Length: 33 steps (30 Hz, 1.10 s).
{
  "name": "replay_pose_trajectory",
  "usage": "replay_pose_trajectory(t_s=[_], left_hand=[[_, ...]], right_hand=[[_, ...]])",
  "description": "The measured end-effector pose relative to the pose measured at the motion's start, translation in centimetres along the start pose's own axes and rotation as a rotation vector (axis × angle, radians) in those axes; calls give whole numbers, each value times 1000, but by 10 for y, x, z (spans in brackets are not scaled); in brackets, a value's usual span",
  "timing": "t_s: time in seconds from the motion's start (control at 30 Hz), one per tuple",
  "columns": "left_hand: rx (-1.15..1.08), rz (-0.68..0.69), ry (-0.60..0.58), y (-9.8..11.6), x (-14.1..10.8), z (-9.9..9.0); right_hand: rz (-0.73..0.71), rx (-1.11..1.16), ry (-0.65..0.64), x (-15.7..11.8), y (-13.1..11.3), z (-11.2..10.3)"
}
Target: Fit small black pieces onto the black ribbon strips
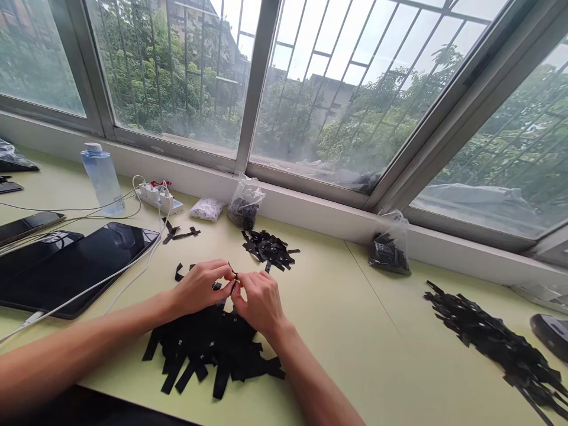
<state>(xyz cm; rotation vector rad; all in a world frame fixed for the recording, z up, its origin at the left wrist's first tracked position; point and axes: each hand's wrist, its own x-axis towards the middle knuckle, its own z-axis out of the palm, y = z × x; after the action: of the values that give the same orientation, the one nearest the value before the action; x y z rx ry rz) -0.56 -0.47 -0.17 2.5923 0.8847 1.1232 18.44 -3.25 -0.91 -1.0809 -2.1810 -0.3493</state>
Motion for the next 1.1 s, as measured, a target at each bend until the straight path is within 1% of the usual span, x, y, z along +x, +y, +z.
replay_pose_trajectory(t_s=[0.17, 0.27, 0.53, 0.73, 0.9, 1.1], left_hand=[[72, 18, -72, 0, 0, 1], [112, 21, -96, 1, 0, 1], [188, 44, -166, 3, 0, -1], [126, 23, -167, 5, 0, -1], [110, -24, -172, 7, 2, 0], [76, -66, -152, 7, 4, 4]], right_hand=[[-60, -56, -21, -1, 1, -2], [-88, -102, -42, 0, 2, -3], [-178, -225, -157, 1, -1, -7], [-155, -204, -222, -2, -1, -6], [-165, -195, -236, -1, -1, -7], [-157, -204, -260, -1, 1, -2]])
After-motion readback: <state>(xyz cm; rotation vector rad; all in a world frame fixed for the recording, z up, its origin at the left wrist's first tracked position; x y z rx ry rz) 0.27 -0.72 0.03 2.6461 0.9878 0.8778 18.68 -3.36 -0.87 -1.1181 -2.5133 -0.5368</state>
